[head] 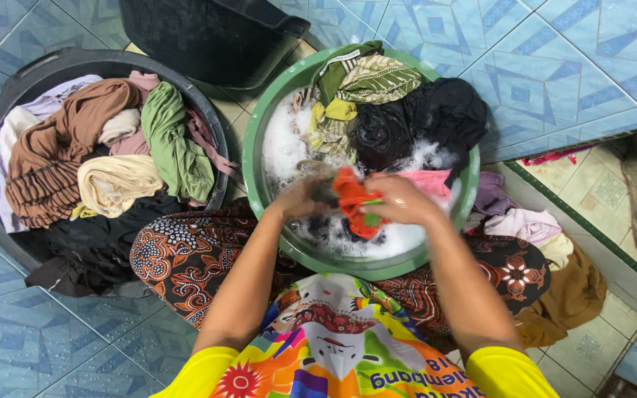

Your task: The person washes clothes by hand in a basin of soapy water, scrubbing, squeezing, and rubbing various garments one at a time before setting them aside.

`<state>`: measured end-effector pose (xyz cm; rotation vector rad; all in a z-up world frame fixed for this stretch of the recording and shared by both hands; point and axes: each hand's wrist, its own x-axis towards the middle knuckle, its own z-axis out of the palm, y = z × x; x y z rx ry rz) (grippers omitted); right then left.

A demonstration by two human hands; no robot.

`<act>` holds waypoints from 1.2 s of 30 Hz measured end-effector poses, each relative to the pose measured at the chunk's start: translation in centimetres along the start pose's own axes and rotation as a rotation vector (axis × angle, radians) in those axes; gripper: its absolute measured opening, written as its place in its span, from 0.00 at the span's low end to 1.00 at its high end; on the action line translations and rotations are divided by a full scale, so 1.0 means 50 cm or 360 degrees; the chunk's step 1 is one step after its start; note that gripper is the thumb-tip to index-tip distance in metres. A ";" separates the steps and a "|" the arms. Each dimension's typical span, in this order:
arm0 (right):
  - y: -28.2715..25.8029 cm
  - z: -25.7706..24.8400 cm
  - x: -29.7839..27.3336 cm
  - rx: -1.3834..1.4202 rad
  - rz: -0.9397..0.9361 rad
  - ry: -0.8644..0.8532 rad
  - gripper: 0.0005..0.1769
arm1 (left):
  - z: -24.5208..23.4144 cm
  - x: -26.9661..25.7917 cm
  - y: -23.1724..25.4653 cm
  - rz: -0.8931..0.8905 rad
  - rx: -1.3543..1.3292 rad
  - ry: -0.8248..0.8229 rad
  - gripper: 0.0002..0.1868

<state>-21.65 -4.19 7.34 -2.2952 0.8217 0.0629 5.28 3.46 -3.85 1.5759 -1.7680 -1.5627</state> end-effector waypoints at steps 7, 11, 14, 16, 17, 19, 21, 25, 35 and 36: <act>-0.033 -0.146 -0.131 0.1300 -0.0183 0.0382 0.15 | 0.029 -0.021 0.196 0.0620 -0.0368 0.0191 0.36; 0.019 -0.062 -0.105 0.1165 0.0197 0.0770 0.26 | 0.048 0.000 0.180 0.0463 -0.0302 0.0460 0.22; 0.024 -0.017 -0.087 0.1199 0.0629 0.0612 0.47 | 0.018 -0.011 0.165 0.0009 -0.0286 0.0438 0.18; 0.003 0.021 -0.041 0.0321 0.0299 0.0607 0.58 | 0.005 -0.005 0.170 -0.0125 0.0295 0.0449 0.21; -0.019 0.052 -0.023 0.0240 0.0316 0.0539 0.64 | 0.004 -0.004 0.167 -0.0190 0.0586 0.0450 0.22; -0.046 0.109 0.035 -0.0094 0.0513 0.0189 0.66 | 0.021 0.026 0.161 -0.0300 0.0949 0.0255 0.41; -0.011 0.169 0.066 -0.0380 0.0656 -0.0126 0.56 | 0.057 0.047 0.113 -0.0408 0.1095 0.0073 0.43; 0.126 0.329 0.151 -0.0398 0.0633 -0.0241 0.30 | 0.134 0.112 -0.053 -0.0406 0.0926 0.0045 0.26; 0.115 0.087 0.086 -0.0315 -0.0050 -0.0005 0.12 | -0.033 0.034 0.023 -0.0128 -0.0036 0.0254 0.11; 0.095 0.027 0.068 -0.0315 -0.0362 0.0219 0.11 | -0.049 0.009 0.058 -0.0119 -0.0246 0.0296 0.10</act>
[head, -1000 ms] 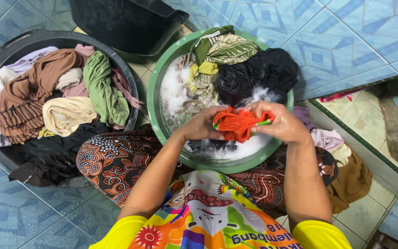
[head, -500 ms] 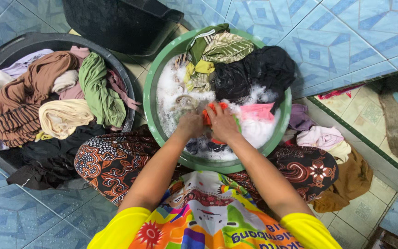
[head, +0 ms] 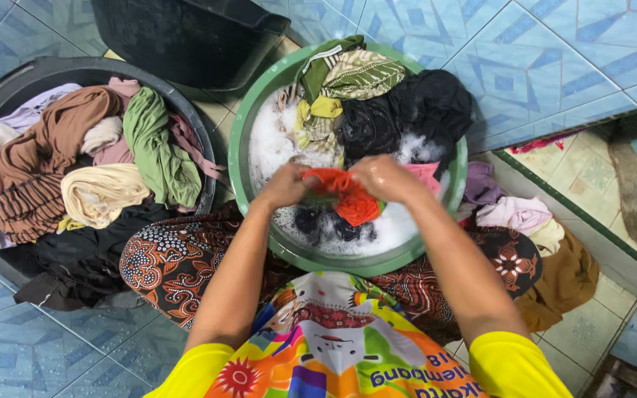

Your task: The person washes clothes by hand in a basin of soapy water, scrubbing, squeezing, and rubbing various garments one at a time before setting them aside.

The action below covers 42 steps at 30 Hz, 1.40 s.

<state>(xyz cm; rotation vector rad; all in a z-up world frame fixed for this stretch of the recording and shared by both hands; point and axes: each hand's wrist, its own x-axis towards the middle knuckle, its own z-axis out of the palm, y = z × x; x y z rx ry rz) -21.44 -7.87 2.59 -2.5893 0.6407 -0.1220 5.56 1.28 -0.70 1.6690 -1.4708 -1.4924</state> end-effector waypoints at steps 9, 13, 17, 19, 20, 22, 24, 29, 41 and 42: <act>-0.129 -0.163 0.000 0.1225 0.0057 0.0814 0.41 | 0.013 -0.077 0.232 0.0311 -0.1035 -0.0048 0.19; -0.135 -0.037 0.020 0.0808 0.1013 0.0148 0.34 | 0.030 -0.055 0.173 -0.0083 0.0094 -0.0175 0.23; -0.133 0.132 0.019 -0.0160 0.0861 -0.0377 0.43 | 0.101 0.008 -0.006 -0.0055 0.1165 -0.0069 0.24; -0.105 0.221 0.029 -0.0320 0.0810 -0.0418 0.36 | 0.182 0.014 -0.080 0.0217 0.1520 0.0215 0.38; -0.085 0.256 0.035 -0.0308 0.0822 -0.0474 0.36 | 0.200 0.023 -0.101 0.0360 0.1700 0.0362 0.46; -0.056 0.310 0.047 -0.0211 0.0864 -0.0583 0.36 | 0.193 0.043 -0.120 -0.0014 0.1171 -0.0350 0.35; -0.035 0.328 0.056 -0.0118 0.0865 -0.0592 0.36 | 0.174 0.062 -0.113 -0.0202 0.0852 -0.0693 0.31; -0.032 0.181 0.075 0.0229 0.0654 -0.0449 0.37 | 0.109 0.040 -0.059 -0.0108 0.0113 -0.0474 0.34; -0.192 -0.291 0.048 0.2498 0.0039 0.1204 0.22 | 0.113 -0.012 0.149 0.0604 -0.0563 -0.0256 0.24; -0.170 -0.286 0.052 0.2529 0.0094 0.1160 0.27 | 0.108 -0.023 0.162 0.0632 -0.0715 -0.0336 0.21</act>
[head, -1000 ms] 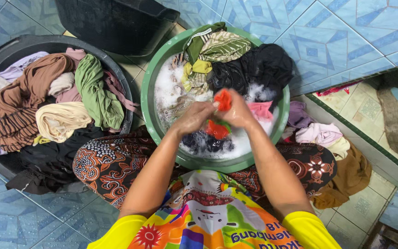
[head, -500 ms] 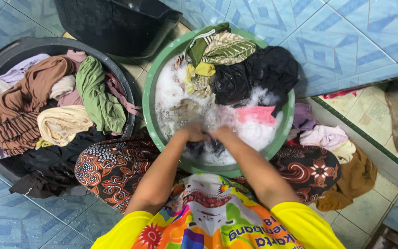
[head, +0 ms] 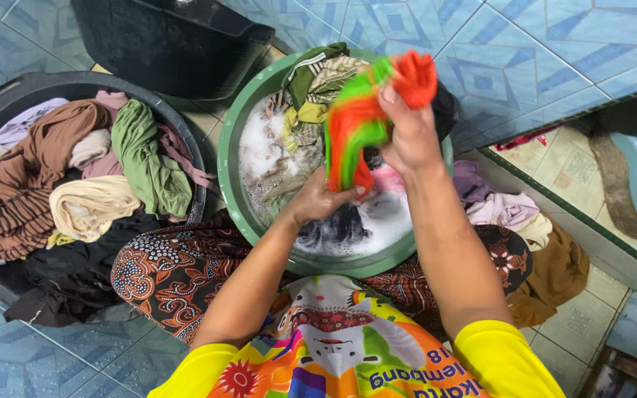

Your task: The person washes clothes by hand in a basin of soapy water, scrubbing, squeezing, and rubbing various garments one at a time before setting them aside.

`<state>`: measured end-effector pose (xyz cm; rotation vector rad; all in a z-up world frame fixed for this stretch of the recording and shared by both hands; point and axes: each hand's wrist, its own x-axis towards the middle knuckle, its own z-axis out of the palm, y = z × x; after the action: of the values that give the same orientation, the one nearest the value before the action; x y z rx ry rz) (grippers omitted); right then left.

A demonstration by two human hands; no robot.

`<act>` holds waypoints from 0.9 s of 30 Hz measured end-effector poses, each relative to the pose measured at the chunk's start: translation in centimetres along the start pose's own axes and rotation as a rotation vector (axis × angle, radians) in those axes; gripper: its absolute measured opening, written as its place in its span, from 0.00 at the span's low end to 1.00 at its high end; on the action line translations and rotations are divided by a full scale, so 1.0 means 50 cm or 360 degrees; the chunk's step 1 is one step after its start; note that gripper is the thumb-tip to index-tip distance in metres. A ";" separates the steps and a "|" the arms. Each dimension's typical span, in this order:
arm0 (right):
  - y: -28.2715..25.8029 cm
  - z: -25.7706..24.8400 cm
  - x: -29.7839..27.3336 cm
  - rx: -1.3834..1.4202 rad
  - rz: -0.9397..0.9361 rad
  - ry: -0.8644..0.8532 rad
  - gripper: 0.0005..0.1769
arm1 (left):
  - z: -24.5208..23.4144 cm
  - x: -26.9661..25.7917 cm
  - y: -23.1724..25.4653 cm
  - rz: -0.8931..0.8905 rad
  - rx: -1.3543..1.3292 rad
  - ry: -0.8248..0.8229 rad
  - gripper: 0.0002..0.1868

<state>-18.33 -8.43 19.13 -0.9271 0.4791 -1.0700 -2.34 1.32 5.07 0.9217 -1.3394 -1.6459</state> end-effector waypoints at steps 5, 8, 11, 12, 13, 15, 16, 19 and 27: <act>0.140 -0.125 -0.010 -0.0228 0.0509 0.0105 0.48 | 0.008 -0.008 0.082 0.0079 -0.0727 0.0117 0.32; 0.223 -0.181 -0.086 0.0241 0.0471 -0.0378 0.59 | 0.003 -0.003 0.111 0.0259 -0.1146 0.0182 0.37; 0.276 -0.173 -0.133 -0.1891 -0.0166 -0.0450 0.42 | 0.018 -0.004 0.144 0.0452 -0.1354 0.0258 0.45; 0.292 -0.145 -0.151 -0.1451 0.0028 -0.0324 0.48 | 0.021 -0.007 0.160 0.0481 -0.1348 0.0252 0.47; 0.291 -0.121 -0.160 -0.0999 0.0218 -0.0203 0.54 | 0.023 -0.009 0.179 0.0510 -0.1341 0.0246 0.50; 0.252 -0.090 -0.169 -0.0894 0.0067 -0.0182 0.47 | 0.028 -0.022 0.222 0.0556 -0.1384 0.0204 0.51; 0.232 -0.072 -0.160 -0.0843 -0.0016 -0.0184 0.43 | 0.027 -0.024 0.245 0.0593 -0.1399 0.0185 0.52; 0.112 -0.037 -0.138 -0.0679 0.0052 -0.0246 0.34 | 0.007 -0.047 0.284 0.0723 -0.1410 0.0149 0.54; -0.048 0.039 -0.123 -0.1699 0.0150 -0.0134 0.29 | -0.091 -0.085 0.056 -0.0520 -0.0101 0.0152 0.47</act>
<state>-20.84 -2.51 21.63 -1.8447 1.0503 -0.6372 3.88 3.07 7.25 1.2144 -1.1081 -1.8504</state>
